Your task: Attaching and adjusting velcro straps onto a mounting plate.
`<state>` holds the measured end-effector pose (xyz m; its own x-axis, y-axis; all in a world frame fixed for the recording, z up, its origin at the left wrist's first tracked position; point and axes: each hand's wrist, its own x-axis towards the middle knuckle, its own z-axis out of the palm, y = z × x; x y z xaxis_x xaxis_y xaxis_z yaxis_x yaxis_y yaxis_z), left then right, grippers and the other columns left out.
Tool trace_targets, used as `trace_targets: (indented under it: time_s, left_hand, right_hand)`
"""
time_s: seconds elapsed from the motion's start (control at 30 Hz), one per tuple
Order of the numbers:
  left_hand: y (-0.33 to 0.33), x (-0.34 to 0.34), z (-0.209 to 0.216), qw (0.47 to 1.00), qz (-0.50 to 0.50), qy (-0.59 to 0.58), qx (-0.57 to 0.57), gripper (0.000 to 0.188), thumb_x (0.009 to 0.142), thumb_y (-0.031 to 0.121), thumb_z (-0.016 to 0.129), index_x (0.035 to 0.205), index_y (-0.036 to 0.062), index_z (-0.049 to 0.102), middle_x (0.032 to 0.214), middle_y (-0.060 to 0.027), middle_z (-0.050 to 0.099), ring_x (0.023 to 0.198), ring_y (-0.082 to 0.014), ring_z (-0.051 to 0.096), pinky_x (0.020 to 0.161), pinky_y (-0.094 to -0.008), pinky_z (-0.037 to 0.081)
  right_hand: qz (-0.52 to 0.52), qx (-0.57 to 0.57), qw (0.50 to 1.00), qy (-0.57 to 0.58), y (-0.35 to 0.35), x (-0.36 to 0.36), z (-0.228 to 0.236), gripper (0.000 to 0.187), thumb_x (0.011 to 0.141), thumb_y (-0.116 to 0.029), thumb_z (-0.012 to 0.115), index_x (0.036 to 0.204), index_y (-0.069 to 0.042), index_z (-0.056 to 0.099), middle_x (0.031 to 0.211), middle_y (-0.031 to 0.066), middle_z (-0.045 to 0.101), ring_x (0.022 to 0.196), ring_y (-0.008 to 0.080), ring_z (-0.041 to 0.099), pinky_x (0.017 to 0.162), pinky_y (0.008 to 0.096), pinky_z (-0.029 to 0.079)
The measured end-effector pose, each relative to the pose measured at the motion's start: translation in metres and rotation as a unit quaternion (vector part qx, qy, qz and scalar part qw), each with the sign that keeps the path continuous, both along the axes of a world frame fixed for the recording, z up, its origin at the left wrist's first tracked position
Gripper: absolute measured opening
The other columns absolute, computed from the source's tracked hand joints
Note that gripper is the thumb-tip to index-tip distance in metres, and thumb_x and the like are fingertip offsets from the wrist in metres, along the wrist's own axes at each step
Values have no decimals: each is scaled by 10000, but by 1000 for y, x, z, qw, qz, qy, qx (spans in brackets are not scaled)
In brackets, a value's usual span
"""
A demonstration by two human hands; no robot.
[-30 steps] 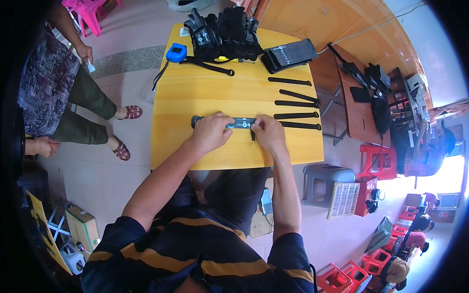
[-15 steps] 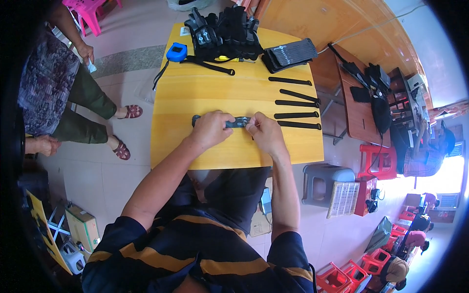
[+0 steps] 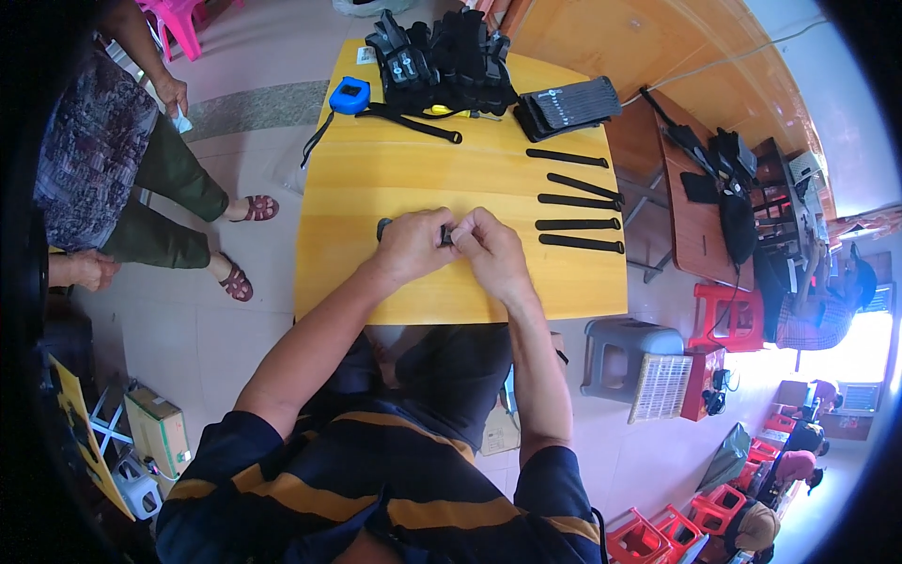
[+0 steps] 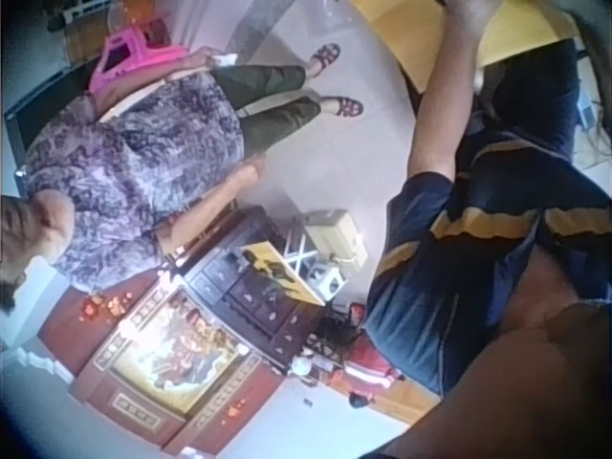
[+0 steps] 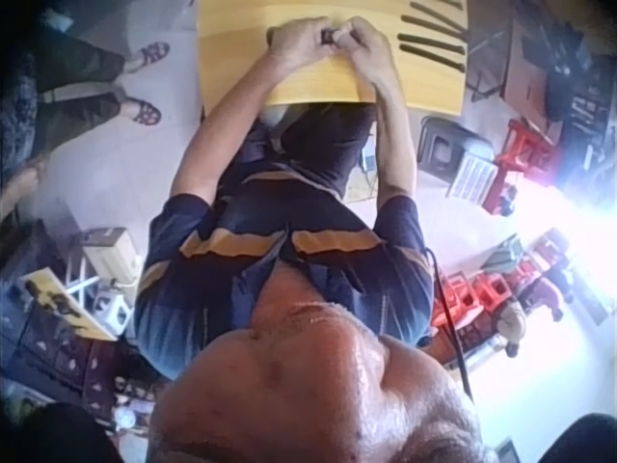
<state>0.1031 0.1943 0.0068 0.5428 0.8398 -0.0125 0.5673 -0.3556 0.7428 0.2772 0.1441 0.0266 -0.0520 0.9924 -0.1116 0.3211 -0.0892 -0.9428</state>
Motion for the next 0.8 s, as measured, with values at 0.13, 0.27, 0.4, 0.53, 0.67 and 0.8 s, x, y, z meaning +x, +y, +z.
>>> trace_targets:
  time_s: [0.13, 0.27, 0.4, 0.53, 0.67, 0.8]
  left_hand:
    - [0, -4, -21, 998, 35, -38, 45, 216, 880, 269, 719, 927, 64, 672, 846, -170, 710, 801, -376, 695, 709, -488, 539]
    - [6, -5, -40, 987, 67, -137, 57, 171, 911, 232, 672, 924, 62, 682, 789, -162, 694, 717, -342, 685, 678, -443, 540]
    - [6, -9, -21, 991, 57, -124, -11, 174, 915, 218, 660, 924, 46, 681, 790, -153, 699, 704, -325, 684, 678, -412, 544]
    - [8, -11, -12, 993, 14, -110, -50, 275, 850, 309, 738, 939, 54, 688, 785, -123, 710, 709, -327, 687, 692, -399, 551]
    - [0, -2, -15, 988, -29, -37, 144, 406, 731, 396, 809, 949, 69, 707, 880, -141, 727, 805, -343, 724, 730, -478, 573]
    - [-7, 8, -6, 991, -26, 37, 129, 402, 789, 364, 778, 1070, 93, 684, 966, -150, 720, 846, -384, 712, 765, -512, 573]
  right_hand:
    - [-8, 13, 999, -36, 10, -6, -3, 183, 1072, -158, 560, 969, -12, 595, 844, 19, 631, 820, 96, 605, 760, 255, 498]
    - [-112, 40, 992, -53, 13, 6, -40, 213, 1055, -179, 593, 921, -17, 626, 833, 30, 656, 762, 113, 595, 717, 279, 504]
    - [-112, 144, 962, -203, 7, 2, -49, 160, 1008, -140, 654, 901, -22, 639, 788, 56, 655, 723, 124, 603, 683, 291, 508]
    - [-127, 132, 958, -221, 9, -7, -47, 121, 962, -123, 702, 909, -27, 652, 751, 86, 662, 682, 162, 623, 655, 317, 515]
    - [-162, 90, 948, -259, 12, -15, -45, 193, 924, -235, 716, 886, -52, 668, 812, 151, 695, 750, 347, 684, 681, 426, 533]
    - [-169, 133, 922, -322, 15, -15, -48, 240, 941, -272, 698, 876, -44, 659, 794, 162, 699, 745, 358, 692, 668, 447, 531]
